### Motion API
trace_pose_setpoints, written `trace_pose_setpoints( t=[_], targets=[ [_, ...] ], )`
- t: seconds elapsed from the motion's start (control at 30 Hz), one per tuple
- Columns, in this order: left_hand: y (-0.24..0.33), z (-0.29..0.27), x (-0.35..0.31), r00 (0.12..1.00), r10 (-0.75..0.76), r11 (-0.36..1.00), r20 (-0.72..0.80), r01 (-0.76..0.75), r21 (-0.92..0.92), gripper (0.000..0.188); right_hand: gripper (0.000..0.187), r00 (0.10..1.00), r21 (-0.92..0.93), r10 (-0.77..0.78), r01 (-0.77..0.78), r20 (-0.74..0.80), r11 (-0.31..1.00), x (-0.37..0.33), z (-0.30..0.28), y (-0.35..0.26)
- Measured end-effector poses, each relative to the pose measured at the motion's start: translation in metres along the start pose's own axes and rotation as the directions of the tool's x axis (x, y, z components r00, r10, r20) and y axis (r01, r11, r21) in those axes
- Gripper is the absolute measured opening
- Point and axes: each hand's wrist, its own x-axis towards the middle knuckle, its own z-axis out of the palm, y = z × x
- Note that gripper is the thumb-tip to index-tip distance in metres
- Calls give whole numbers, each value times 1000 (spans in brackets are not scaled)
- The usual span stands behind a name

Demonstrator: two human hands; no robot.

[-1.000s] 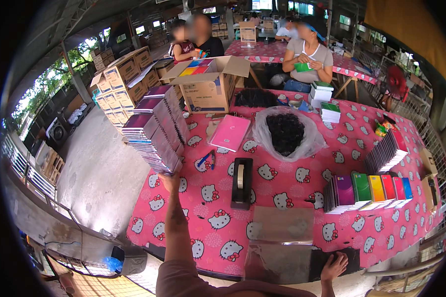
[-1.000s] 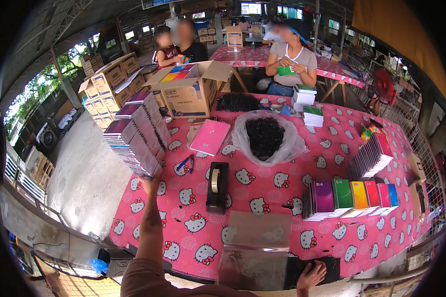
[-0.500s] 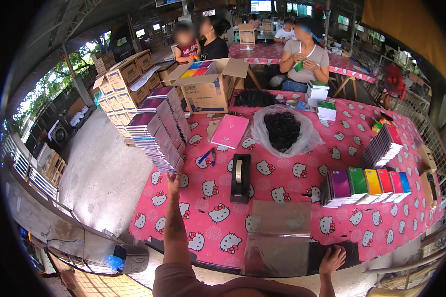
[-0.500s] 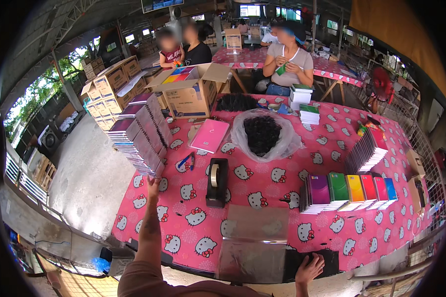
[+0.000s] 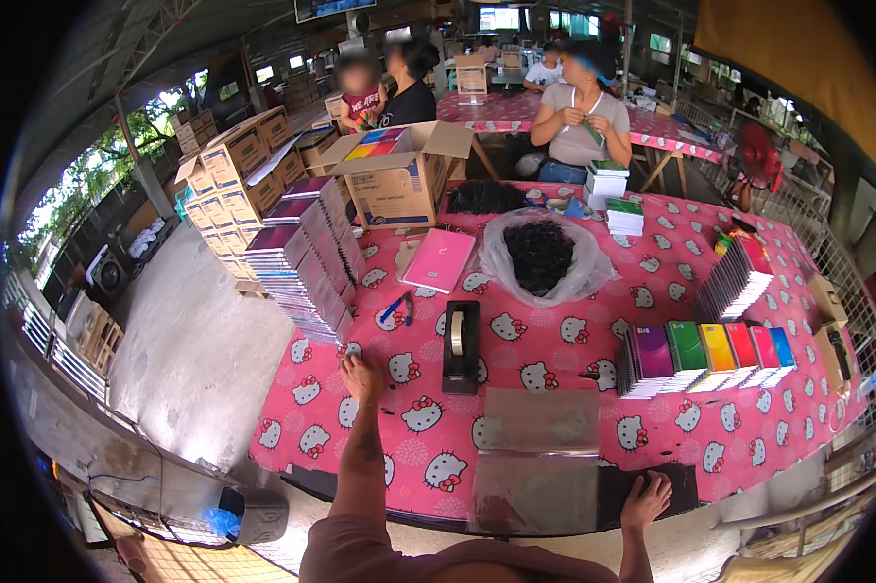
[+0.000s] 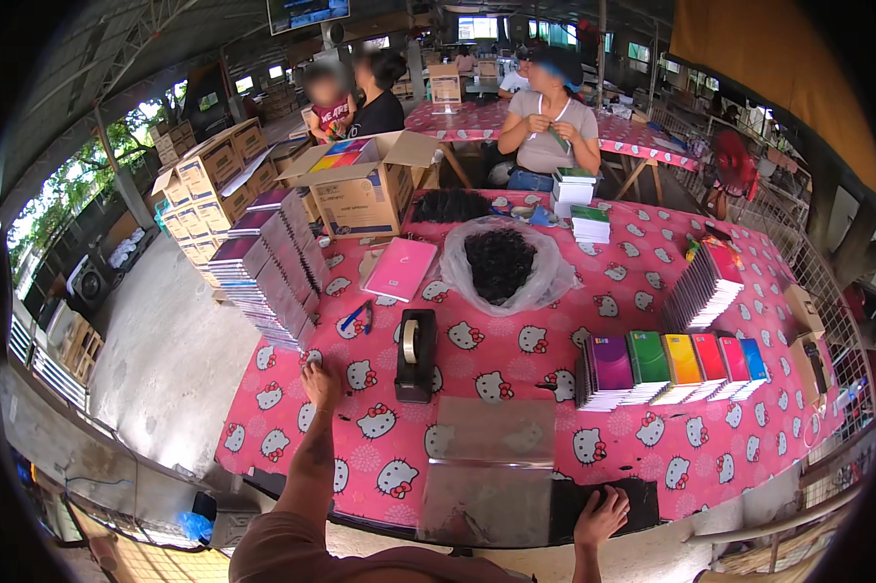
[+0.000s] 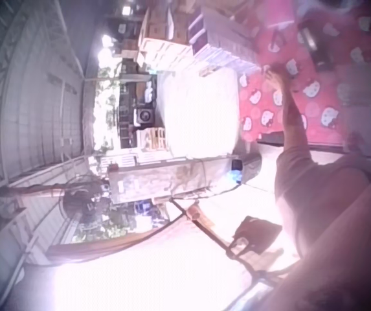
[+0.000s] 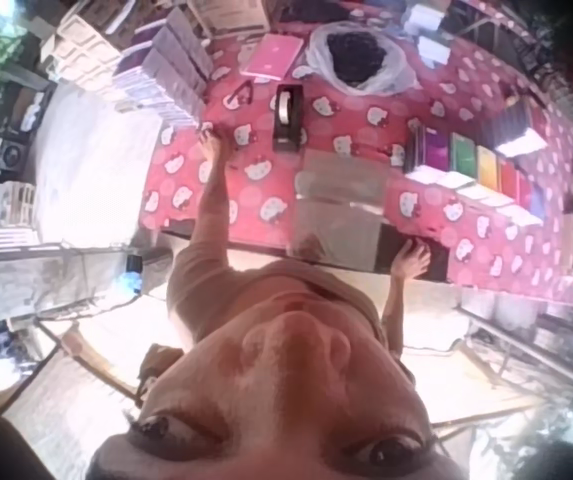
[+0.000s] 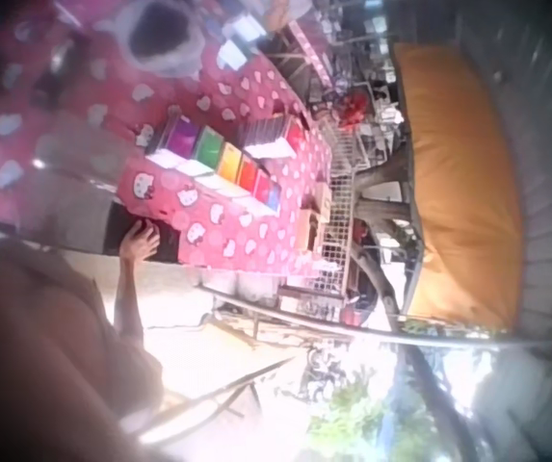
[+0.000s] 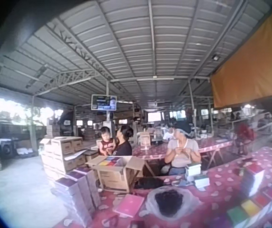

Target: The person places small colored books into clear plastic sleeves, seals them, and stacks the completed packages on the table.

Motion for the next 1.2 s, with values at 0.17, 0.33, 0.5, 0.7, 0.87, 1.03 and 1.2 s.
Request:
trace_pose_setpoints(
  t=[0.17, 0.33, 0.5, 0.7, 0.87, 1.03, 1.2],
  targets=[
    [3, 2, 2, 1000, -16, 1000, -6, 16, -12, 45, 24, 1000, -7, 5, -5, 2, 1000, 0, -4, -3],
    [5, -3, 0, 999, -42, 999, -13, 42, -17, 44, 24, 1000, -5, 6, -6, 16, 1000, 1, -3, -3],
    [5, -2, -1, 999, -47, 999, -10, 47, -12, 43, 25, 1000, 2, 11, -11, 22, 1000, 1, -2, -2],
    [7, -2, -1, 998, -51, 999, -31, 51, 9, 43, 25, 1000, 6, 13, -13, 19, 1000, 1, -4, -3],
    [9, -1, -1, 999, -43, 999, -28, 43, 20, 44, 25, 1000, -6, 19, -19, 13, 1000, 1, -3, -4],
    [6, -2, -2, 997, -23, 999, -69, 25, 34, 46, 24, 1000, 4, 1, -1, 5, 1000, 1, -4, -5],
    [5, 1, -1, 998, -27, 999, -64, 30, 44, 47, 24, 1000, 4, -3, 3, 1, 1000, 2, -4, -4]
  ],
)
